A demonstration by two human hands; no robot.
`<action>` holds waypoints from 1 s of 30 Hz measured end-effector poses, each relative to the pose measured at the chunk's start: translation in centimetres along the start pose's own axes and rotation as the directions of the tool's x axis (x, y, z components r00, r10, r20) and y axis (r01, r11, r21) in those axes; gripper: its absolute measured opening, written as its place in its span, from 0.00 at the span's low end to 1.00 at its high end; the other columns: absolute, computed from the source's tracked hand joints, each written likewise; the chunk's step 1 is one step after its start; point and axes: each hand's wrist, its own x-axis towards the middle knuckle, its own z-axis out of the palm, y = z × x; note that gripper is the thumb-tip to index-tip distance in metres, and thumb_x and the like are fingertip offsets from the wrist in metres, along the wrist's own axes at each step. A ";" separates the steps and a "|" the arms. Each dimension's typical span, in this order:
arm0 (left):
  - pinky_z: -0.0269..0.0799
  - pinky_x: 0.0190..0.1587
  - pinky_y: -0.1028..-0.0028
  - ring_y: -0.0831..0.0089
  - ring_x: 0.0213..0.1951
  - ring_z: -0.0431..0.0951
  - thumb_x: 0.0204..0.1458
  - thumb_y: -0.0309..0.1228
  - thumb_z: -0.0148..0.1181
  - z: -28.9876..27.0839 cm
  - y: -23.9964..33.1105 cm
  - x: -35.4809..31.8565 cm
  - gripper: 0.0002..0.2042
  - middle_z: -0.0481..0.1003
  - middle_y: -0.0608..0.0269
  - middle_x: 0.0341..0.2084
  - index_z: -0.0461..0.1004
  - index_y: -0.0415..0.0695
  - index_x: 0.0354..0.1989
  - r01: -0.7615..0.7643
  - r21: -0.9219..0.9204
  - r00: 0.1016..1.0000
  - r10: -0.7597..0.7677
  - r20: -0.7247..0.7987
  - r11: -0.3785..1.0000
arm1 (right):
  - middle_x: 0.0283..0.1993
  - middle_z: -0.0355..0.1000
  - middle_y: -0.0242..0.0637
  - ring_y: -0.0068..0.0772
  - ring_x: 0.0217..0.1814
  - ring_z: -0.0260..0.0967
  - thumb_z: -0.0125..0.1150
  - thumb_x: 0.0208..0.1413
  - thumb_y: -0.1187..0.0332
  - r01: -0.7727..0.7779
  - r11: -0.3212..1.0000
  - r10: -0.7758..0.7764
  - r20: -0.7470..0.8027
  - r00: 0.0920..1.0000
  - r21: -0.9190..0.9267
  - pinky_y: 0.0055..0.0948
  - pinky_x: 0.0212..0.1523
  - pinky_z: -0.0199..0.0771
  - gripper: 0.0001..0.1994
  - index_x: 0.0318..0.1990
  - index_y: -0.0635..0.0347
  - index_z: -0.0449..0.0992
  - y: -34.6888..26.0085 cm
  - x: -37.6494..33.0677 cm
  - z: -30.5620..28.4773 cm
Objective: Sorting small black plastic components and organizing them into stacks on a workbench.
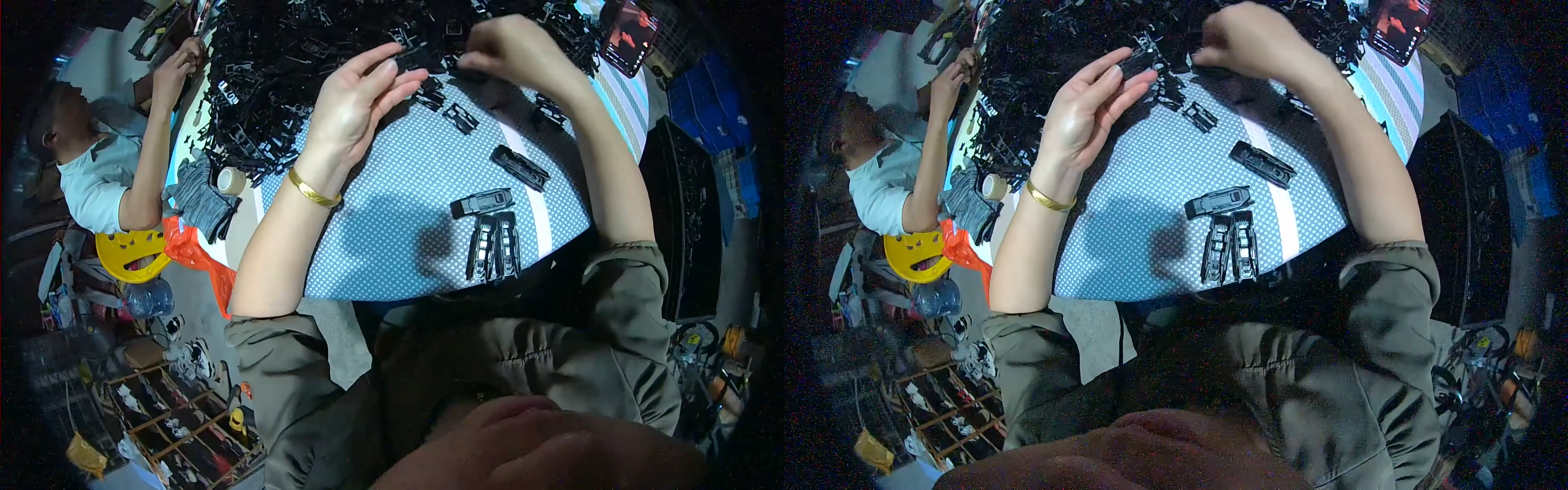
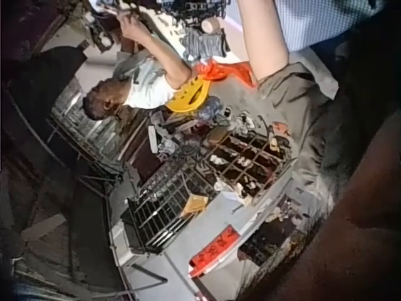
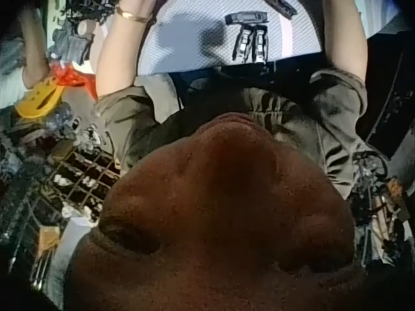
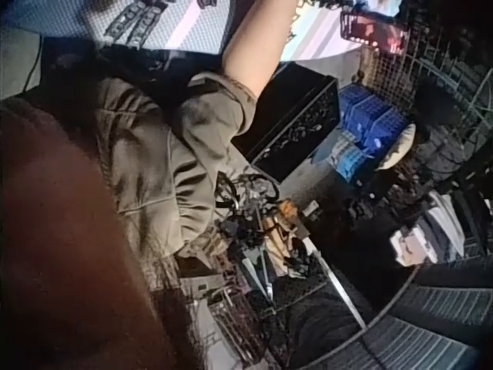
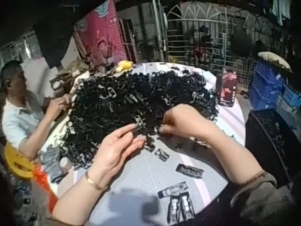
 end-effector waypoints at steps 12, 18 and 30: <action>0.71 0.47 0.72 0.61 0.44 0.72 0.56 0.26 0.39 0.5 -0.5 -0.2 0.17 0.67 0.44 0.41 0.56 0.28 0.51 0.039 -0.107 0.988 -0.055 -0.145 0.993 | 0.25 0.69 0.39 0.33 0.30 0.68 0.48 0.50 0.67 0.173 0.976 -0.148 -0.180 0.972 0.131 0.29 0.32 0.70 0.11 0.38 0.61 0.72 -1.8 -0.8 0.7; 0.71 0.48 0.70 0.65 0.42 0.72 0.57 0.26 0.38 1.0 -1.1 -0.5 0.16 0.66 0.47 0.42 0.56 0.29 0.51 0.074 -0.060 0.991 -0.080 -0.104 0.995 | 0.28 0.71 0.39 0.25 0.29 0.69 0.55 0.51 0.67 0.282 0.793 -0.201 -0.205 0.958 0.540 0.21 0.30 0.69 0.10 0.37 0.65 0.71 -3.1 -0.8 2.2; 0.69 0.48 0.75 0.72 0.41 0.72 0.58 0.28 0.36 0.7 -1.2 -0.5 0.17 0.68 0.52 0.43 0.55 0.31 0.53 0.052 0.130 0.999 -0.052 0.000 0.990 | 0.27 0.72 0.39 0.29 0.28 0.71 0.59 0.47 0.66 0.279 0.895 -0.170 -0.312 0.935 0.347 0.24 0.28 0.71 0.10 0.32 0.64 0.71 -4.3 -1.3 2.6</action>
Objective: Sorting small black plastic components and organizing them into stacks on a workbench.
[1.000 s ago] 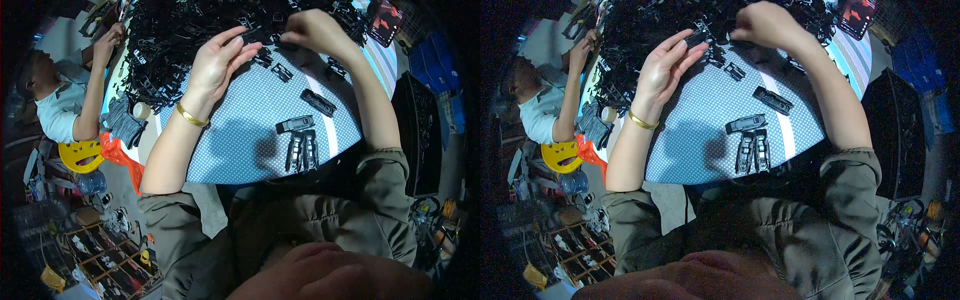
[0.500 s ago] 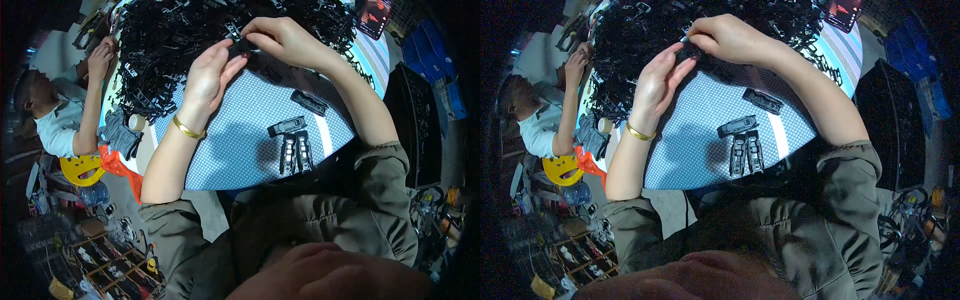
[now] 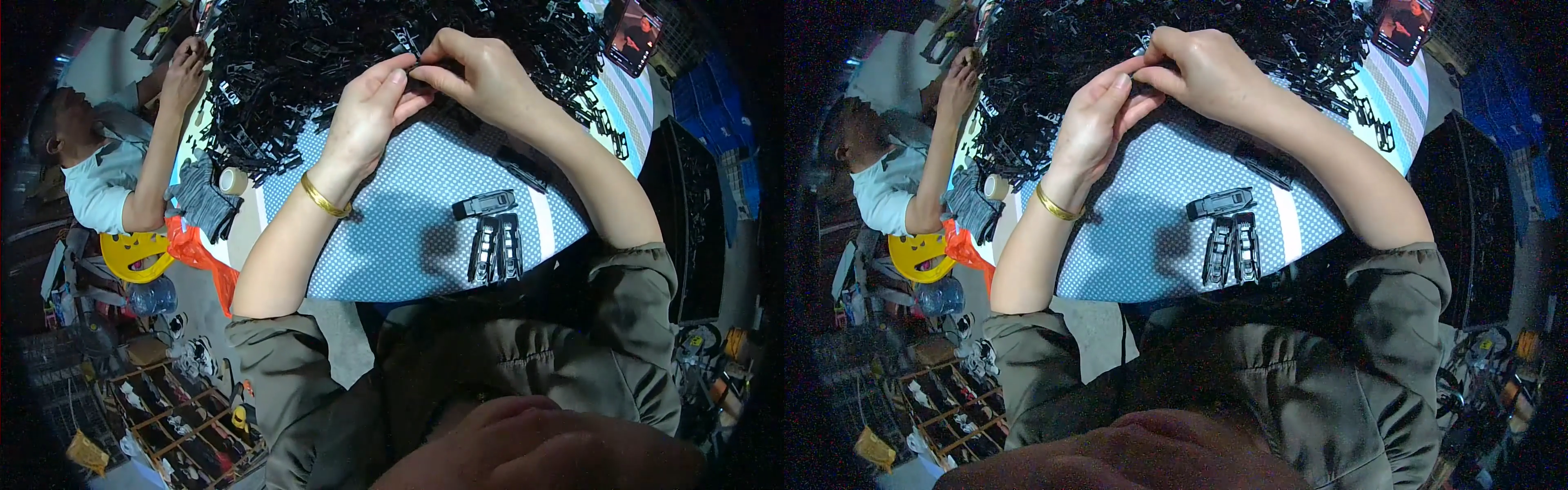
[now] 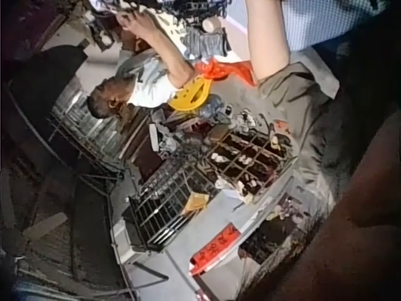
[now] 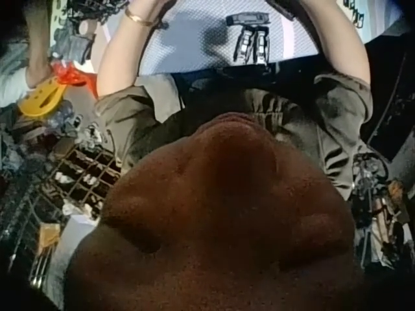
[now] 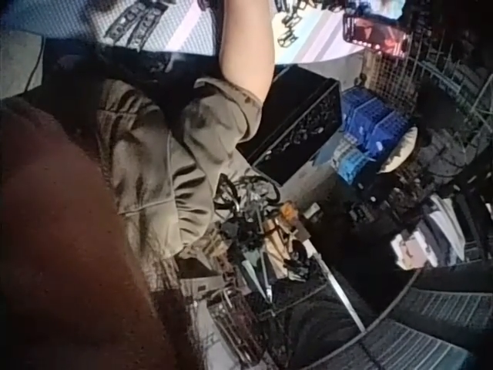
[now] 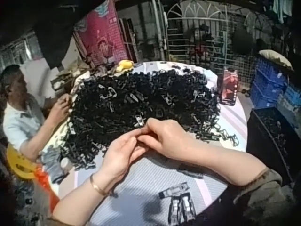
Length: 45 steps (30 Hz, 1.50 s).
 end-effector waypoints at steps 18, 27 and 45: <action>0.75 0.32 0.81 0.70 0.30 0.76 0.53 0.27 0.48 -1.1 2.2 0.1 0.20 0.72 0.52 0.32 0.56 0.33 0.54 -0.160 -0.043 0.972 0.165 0.166 0.986 | 0.25 0.71 0.28 0.16 0.22 0.63 0.61 0.47 0.65 -0.487 0.544 0.263 0.412 0.872 0.684 0.16 0.23 0.63 0.11 0.33 0.64 0.74 0.4 1.1 -2.4; 0.69 0.39 0.78 0.75 0.36 0.71 0.50 0.29 0.51 2.0 0.0 -1.8 0.18 0.70 0.59 0.36 0.62 0.40 0.49 -0.193 0.454 0.898 -0.030 0.439 0.870 | 0.35 0.73 0.39 0.20 0.30 0.69 0.50 0.54 0.60 -0.560 0.587 0.518 0.261 0.815 0.584 0.16 0.28 0.67 0.18 0.41 0.69 0.71 3.8 2.5 -4.3; 0.64 0.39 0.69 0.64 0.40 0.68 0.42 0.25 0.48 -1.3 -1.0 6.5 0.12 0.72 0.63 0.31 0.70 0.44 0.38 -0.460 0.758 0.684 0.360 0.635 -0.463 | 0.29 0.71 0.43 0.42 0.36 0.70 0.64 0.34 0.62 0.046 0.935 0.155 0.522 0.838 -0.351 0.35 0.37 0.70 0.13 0.29 0.59 0.75 0.8 -0.2 -1.6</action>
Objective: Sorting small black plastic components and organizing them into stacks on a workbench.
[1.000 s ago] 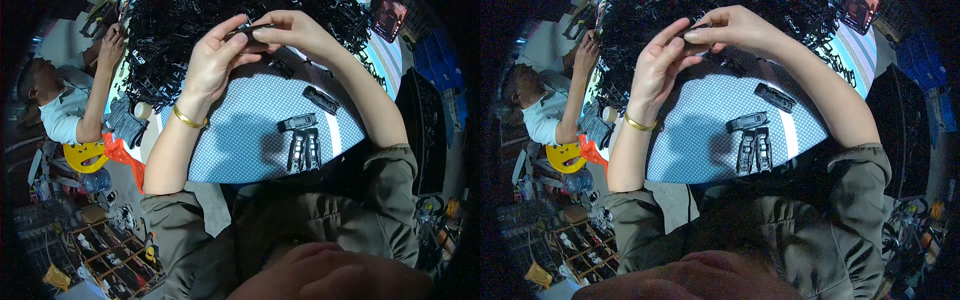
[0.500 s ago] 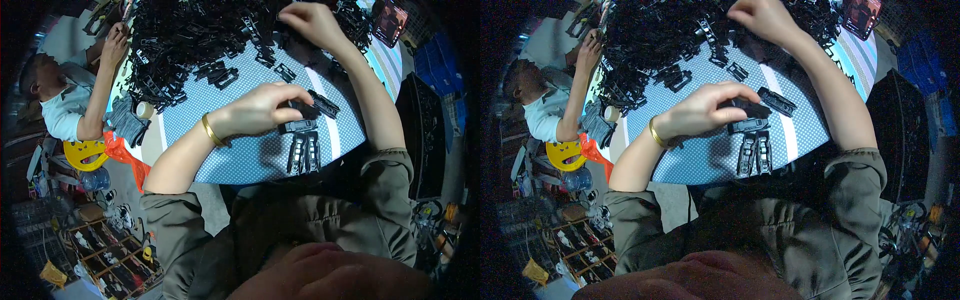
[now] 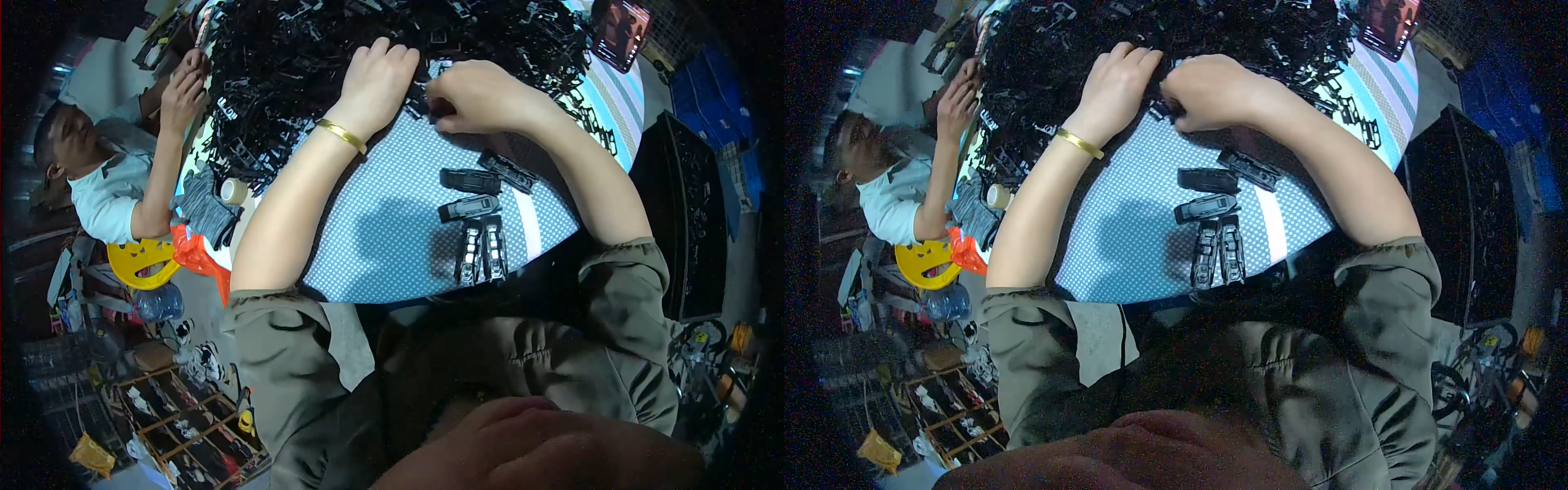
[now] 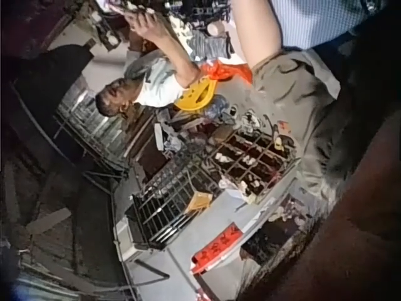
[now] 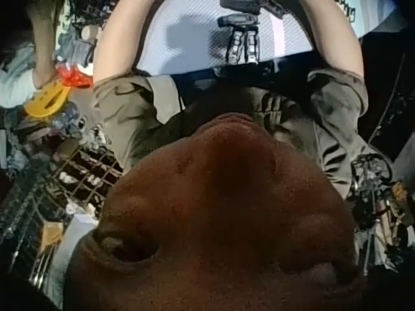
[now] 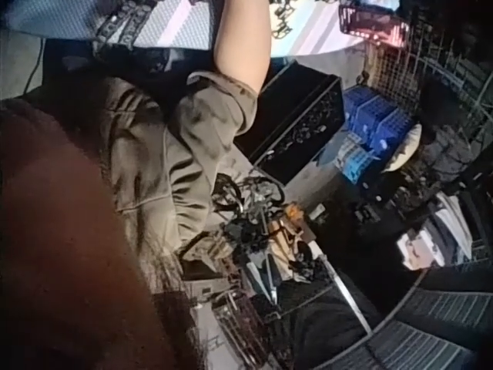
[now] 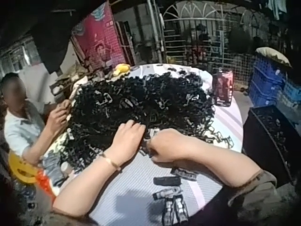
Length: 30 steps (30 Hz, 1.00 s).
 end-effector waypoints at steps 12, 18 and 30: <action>0.67 0.36 0.67 0.63 0.32 0.70 0.39 0.23 0.56 -1.8 0.0 0.1 0.18 0.69 0.60 0.28 0.68 0.46 0.43 0.260 -0.311 0.893 -0.350 -0.282 0.914 | 0.34 0.72 0.42 0.37 0.35 0.71 0.57 0.45 0.68 0.272 0.858 0.074 -0.630 0.773 0.435 0.32 0.37 0.72 0.14 0.42 0.57 0.71 1.8 1.9 1.1; 0.75 0.30 0.79 0.71 0.26 0.76 0.49 0.22 0.50 -3.4 1.7 -1.7 0.10 0.72 0.55 0.29 0.66 0.34 0.41 0.366 -0.904 0.567 -0.717 0.406 -0.222 | 0.38 0.72 0.38 0.26 0.32 0.69 0.55 0.48 0.67 0.254 0.157 0.272 -0.289 0.918 0.954 0.26 0.35 0.70 0.12 0.39 0.64 0.72 1.2 1.9 0.2; 0.73 0.44 0.72 0.66 0.37 0.74 0.56 0.25 0.40 -4.9 2.5 -3.1 0.14 0.69 0.49 0.37 0.61 0.30 0.48 0.218 -0.744 0.607 -0.509 0.611 -0.632 | 0.32 0.73 0.37 0.32 0.34 0.72 0.61 0.42 0.72 0.428 0.851 -0.072 -0.739 0.670 0.306 0.24 0.35 0.73 0.08 0.33 0.61 0.76 0.3 2.2 1.7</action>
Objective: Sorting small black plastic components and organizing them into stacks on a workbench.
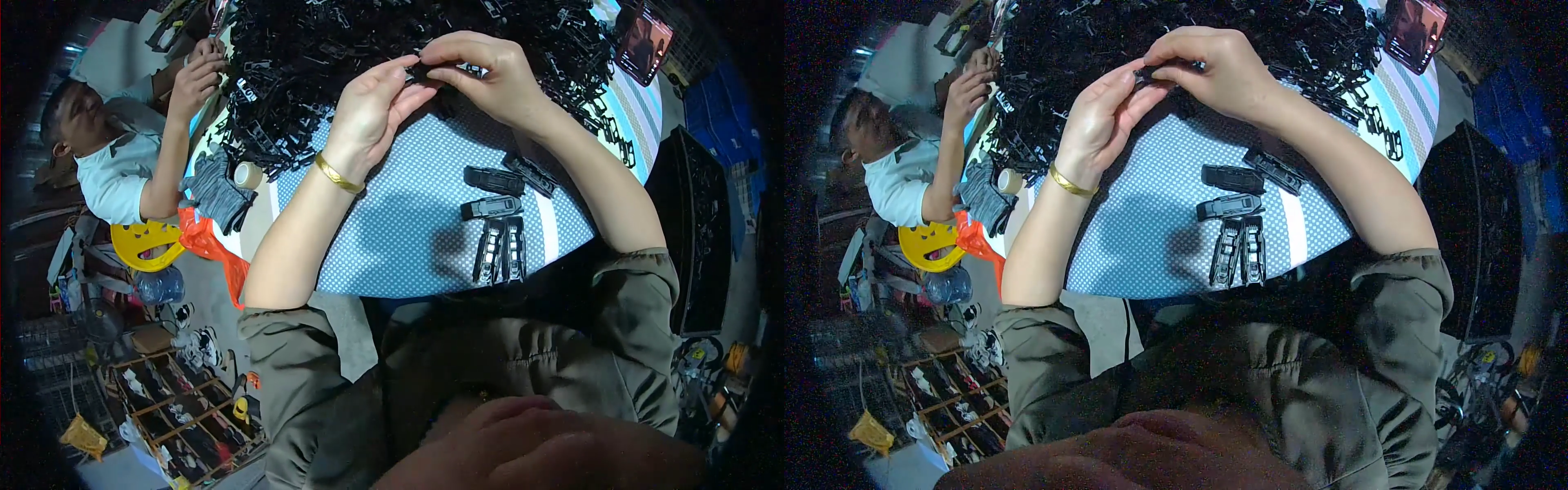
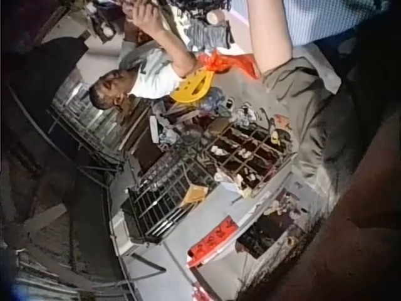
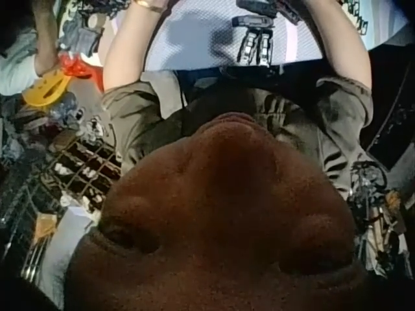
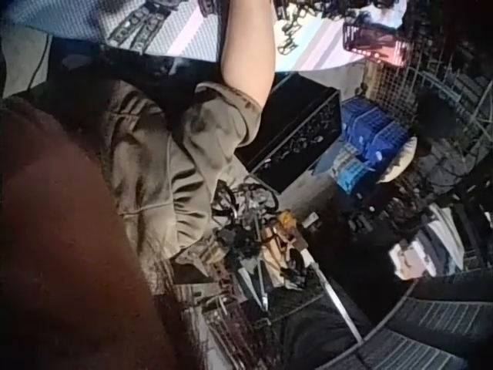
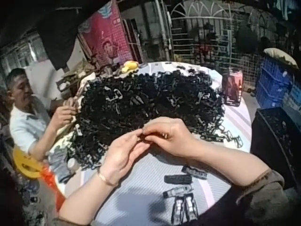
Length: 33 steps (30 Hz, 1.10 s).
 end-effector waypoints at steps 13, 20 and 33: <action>0.72 0.45 0.73 0.71 0.39 0.73 0.54 0.27 0.46 -0.7 0.0 0.1 0.16 0.70 0.54 0.38 0.60 0.33 0.50 -0.018 -0.034 0.992 0.022 0.122 0.999 | 0.37 0.73 0.32 0.31 0.44 0.66 0.62 0.41 0.72 0.135 0.955 -0.118 0.080 0.990 -0.265 0.28 0.42 0.68 0.09 0.33 0.57 0.77 -1.1 0.0 -0.1; 0.73 0.43 0.74 0.68 0.39 0.74 0.55 0.29 0.45 0.3 0.6 0.3 0.17 0.70 0.53 0.40 0.59 0.34 0.51 -0.106 0.042 0.976 0.096 0.197 0.993 | 0.39 0.70 0.36 0.25 0.34 0.69 0.53 0.51 0.67 0.430 0.900 -0.402 -0.251 0.880 0.065 0.22 0.34 0.69 0.12 0.41 0.63 0.71 2.3 1.3 -0.6; 0.70 0.34 0.87 0.84 0.30 0.73 0.49 0.26 0.53 1.0 -1.0 -1.1 0.14 0.73 0.65 0.28 0.67 0.35 0.45 0.133 0.536 0.870 -0.358 0.340 0.834 | 0.30 0.68 0.37 0.37 0.35 0.67 0.59 0.41 0.70 0.058 0.827 0.076 0.214 0.974 -0.559 0.30 0.35 0.69 0.09 0.33 0.57 0.74 2.6 0.2 -3.2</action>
